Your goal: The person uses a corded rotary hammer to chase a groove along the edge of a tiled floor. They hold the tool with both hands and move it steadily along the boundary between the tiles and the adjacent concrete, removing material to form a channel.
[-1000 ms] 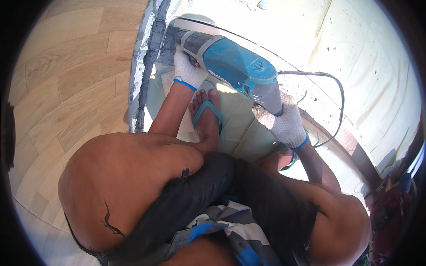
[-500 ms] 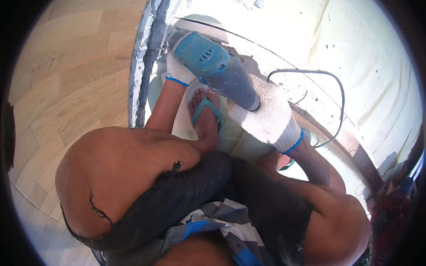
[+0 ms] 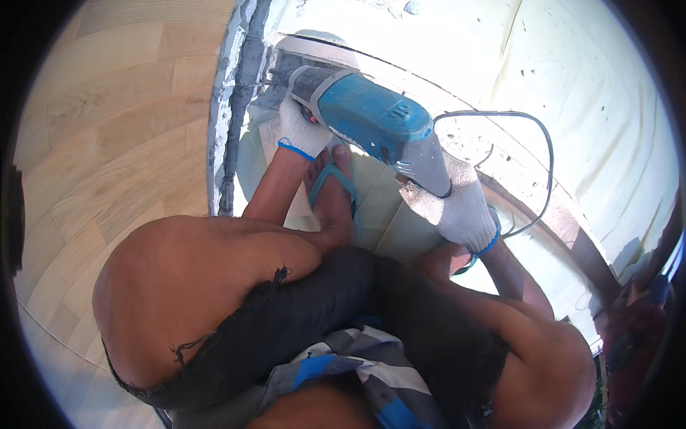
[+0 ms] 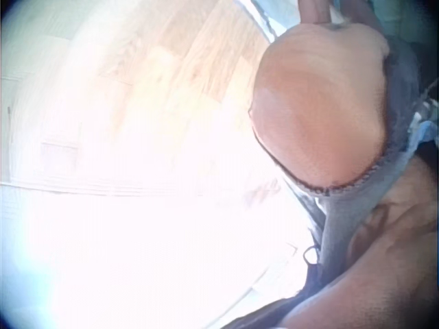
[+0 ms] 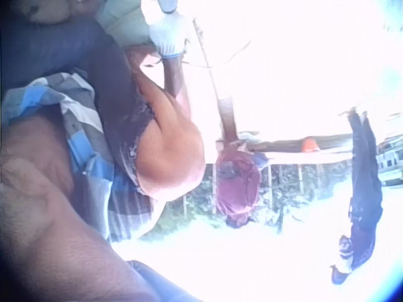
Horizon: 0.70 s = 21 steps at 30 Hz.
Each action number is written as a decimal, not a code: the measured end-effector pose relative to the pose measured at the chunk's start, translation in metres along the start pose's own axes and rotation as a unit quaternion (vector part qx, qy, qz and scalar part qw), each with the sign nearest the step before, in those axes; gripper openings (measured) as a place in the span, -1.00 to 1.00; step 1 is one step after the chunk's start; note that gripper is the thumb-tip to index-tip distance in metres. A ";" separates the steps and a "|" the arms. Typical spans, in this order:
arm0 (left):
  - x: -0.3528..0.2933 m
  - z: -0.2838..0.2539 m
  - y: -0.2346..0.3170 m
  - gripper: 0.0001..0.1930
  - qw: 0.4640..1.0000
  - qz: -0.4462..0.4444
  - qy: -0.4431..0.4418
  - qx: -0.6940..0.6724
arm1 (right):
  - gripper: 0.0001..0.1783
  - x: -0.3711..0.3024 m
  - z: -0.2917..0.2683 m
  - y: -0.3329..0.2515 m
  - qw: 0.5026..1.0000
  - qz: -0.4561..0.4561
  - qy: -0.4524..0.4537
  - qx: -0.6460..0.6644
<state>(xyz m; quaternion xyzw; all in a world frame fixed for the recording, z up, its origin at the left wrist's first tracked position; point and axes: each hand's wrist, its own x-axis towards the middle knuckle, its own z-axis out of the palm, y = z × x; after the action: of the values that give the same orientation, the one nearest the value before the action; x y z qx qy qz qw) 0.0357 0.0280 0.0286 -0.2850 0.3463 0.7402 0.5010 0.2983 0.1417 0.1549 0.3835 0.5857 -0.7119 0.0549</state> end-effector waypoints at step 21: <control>0.015 0.013 0.006 -0.56 0.998 0.003 0.026 -0.053 | -0.65 0.016 -0.009 -0.042 0.998 0.028 0.025 0.056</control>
<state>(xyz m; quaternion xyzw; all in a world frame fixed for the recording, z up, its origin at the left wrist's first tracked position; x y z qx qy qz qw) 0.0239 0.0447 0.0261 -0.3293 0.3209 0.7512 0.4736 0.2696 0.1677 0.1781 0.4200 0.5352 -0.7318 0.0391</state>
